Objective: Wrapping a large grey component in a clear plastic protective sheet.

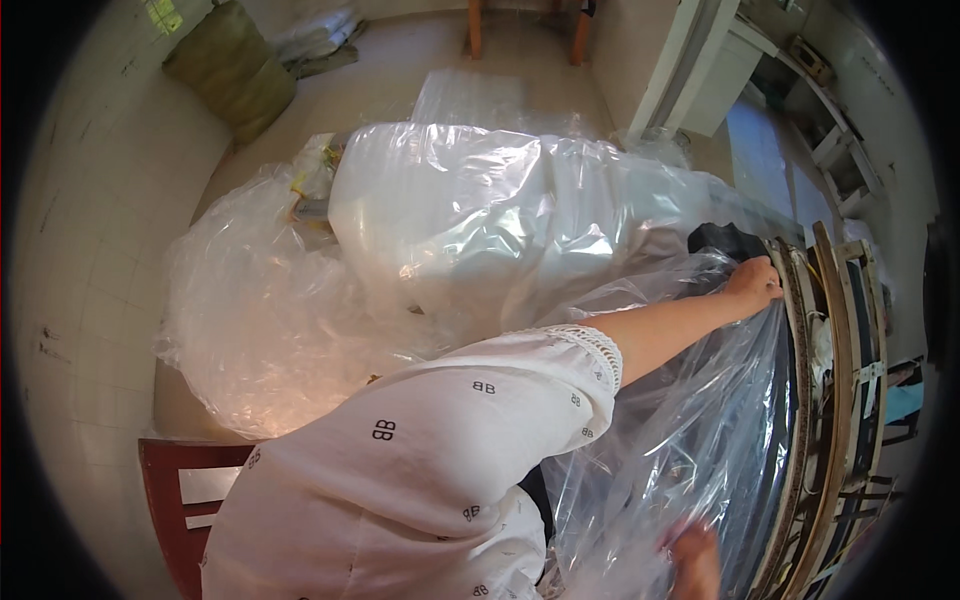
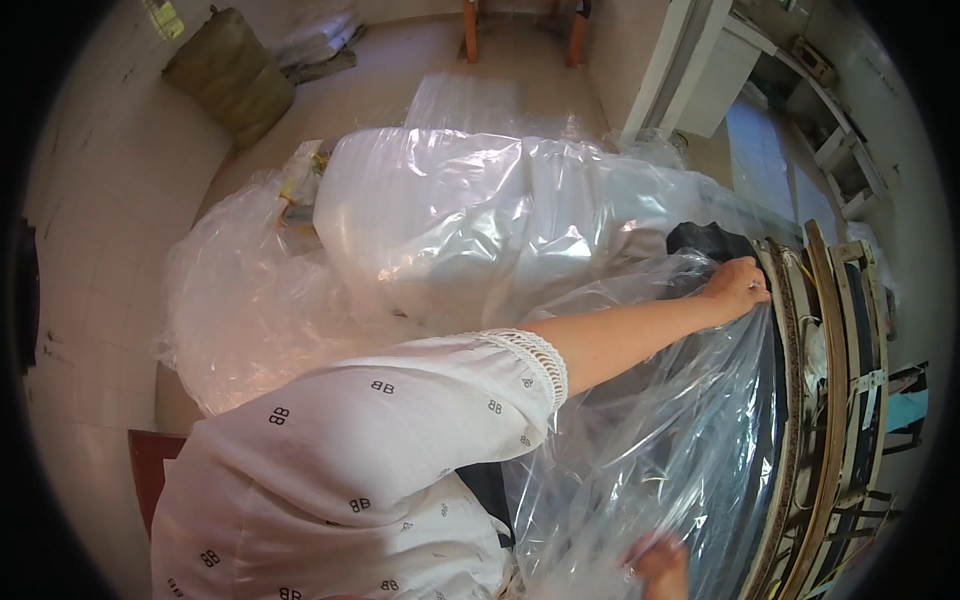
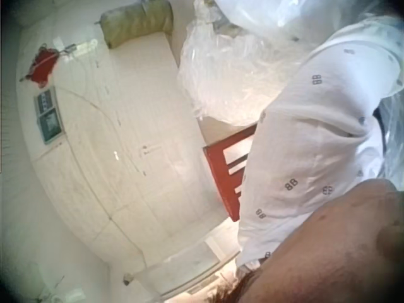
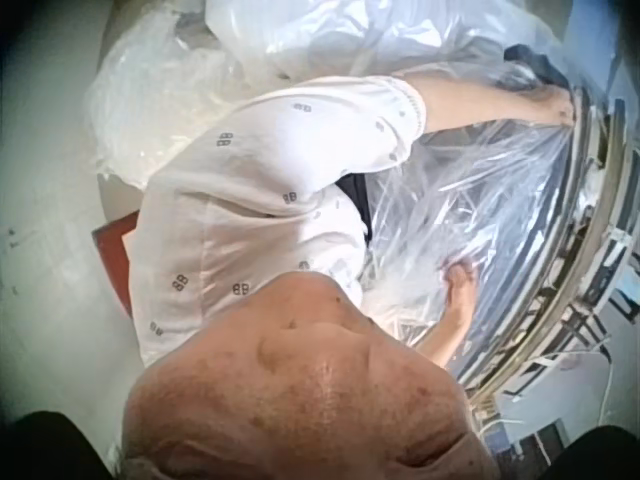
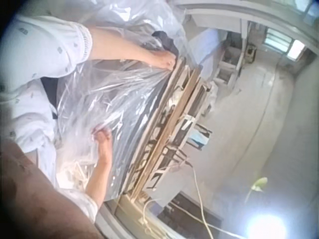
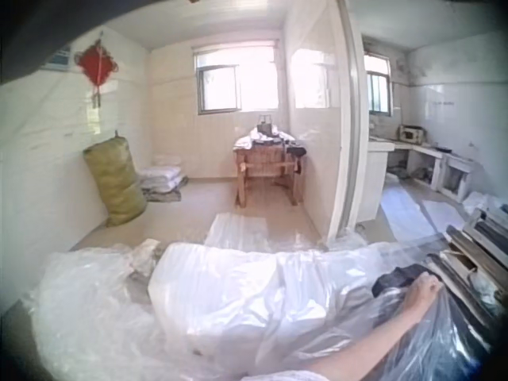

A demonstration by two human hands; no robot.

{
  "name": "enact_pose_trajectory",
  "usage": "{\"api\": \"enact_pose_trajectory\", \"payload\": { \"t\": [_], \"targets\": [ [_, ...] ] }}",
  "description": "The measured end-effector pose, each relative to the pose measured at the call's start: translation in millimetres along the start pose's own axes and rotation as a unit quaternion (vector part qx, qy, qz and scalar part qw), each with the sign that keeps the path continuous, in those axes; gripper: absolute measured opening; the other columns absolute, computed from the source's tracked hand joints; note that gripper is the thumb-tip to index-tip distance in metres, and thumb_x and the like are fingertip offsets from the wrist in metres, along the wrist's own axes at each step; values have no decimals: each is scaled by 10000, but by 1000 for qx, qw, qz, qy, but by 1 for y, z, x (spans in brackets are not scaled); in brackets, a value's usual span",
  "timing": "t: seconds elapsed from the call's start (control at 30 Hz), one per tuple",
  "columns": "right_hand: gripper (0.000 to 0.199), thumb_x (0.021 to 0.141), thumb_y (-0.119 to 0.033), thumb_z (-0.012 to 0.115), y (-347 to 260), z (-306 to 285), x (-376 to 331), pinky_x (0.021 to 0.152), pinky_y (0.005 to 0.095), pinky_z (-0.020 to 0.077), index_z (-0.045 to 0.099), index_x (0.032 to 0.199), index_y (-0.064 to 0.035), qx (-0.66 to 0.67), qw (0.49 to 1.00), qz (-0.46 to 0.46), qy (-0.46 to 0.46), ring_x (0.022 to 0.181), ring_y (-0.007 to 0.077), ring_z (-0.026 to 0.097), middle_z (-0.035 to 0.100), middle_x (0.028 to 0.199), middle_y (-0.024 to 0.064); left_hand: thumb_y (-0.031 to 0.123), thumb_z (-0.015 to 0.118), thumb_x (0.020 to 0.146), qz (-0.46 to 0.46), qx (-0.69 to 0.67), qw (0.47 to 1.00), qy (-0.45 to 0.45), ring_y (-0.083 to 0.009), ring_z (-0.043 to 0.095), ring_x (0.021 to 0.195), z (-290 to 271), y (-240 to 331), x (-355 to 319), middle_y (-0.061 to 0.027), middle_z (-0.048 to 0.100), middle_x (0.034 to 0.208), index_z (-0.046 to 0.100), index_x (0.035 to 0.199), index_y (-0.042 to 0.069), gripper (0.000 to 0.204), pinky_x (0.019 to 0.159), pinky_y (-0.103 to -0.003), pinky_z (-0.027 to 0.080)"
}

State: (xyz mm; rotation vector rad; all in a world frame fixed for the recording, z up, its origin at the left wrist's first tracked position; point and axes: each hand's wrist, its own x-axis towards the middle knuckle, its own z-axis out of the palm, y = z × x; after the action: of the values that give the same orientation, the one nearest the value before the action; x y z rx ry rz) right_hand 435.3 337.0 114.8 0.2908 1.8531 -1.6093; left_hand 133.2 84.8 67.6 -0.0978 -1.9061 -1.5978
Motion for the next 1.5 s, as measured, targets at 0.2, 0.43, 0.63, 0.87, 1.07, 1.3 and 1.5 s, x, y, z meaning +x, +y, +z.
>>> {"api": "enact_pose_trajectory", "payload": {
  "t": [0.2,0.43,0.63,0.87,1.07,1.3,1.5],
  "targets": [
    [309,818,-167,504,142,-37,-133,811,368,441,562,1064,12,-256,948,114,152,916,277,564,594,1016,152,151,729,642,-1,15,1000,-4,-324,554,817,-28,-15,3,-138,548,801,637,660,35,149,710,-402,438],
    [240,765,-181,545,322,-60,-316,691,408,513,649,834,25,-610,542,53,575,785,350,626,651,843,191,215,532,760,191,279,940,-42,-240,628,781,3,-58,40,-77,669,788,702,768,190,172,696,-387,486],
    [313,806,-218,564,341,-48,-496,791,405,467,565,1053,-25,-356,479,433,675,940,340,580,615,999,162,416,520,825,76,197,965,-157,-238,618,863,-7,-35,31,-88,667,914,697,876,115,352,759,-354,462],
    [374,785,-126,578,217,-172,-583,857,288,428,532,1141,-20,-167,559,-1,812,962,187,561,584,1021,55,629,530,745,82,321,924,-192,-283,581,992,-4,-131,95,-98,643,1039,668,1024,136,584,847,-341,418],
    [300,753,-133,662,174,-130,-338,894,352,397,546,1030,-124,-597,441,-200,640,1024,236,523,562,1055,46,490,540,823,89,313,923,-203,-239,595,915,-62,-117,93,-84,652,989,664,1016,94,457,814,-305,420],
    [364,821,-345,587,222,-189,-276,923,367,374,581,1099,-110,-410,686,10,601,1139,251,454,476,1263,67,413,545,849,135,373,891,-222,-240,597,904,-111,-127,119,-101,645,991,656,999,56,402,826,-308,425],
    [244,781,-248,668,181,-226,-261,643,302,433,597,886,-40,-560,391,-64,728,730,211,544,590,843,48,340,511,891,162,376,894,-181,-215,582,949,-117,-151,124,-103,629,1012,637,1047,64,341,841,-298,420]
  ]
}}
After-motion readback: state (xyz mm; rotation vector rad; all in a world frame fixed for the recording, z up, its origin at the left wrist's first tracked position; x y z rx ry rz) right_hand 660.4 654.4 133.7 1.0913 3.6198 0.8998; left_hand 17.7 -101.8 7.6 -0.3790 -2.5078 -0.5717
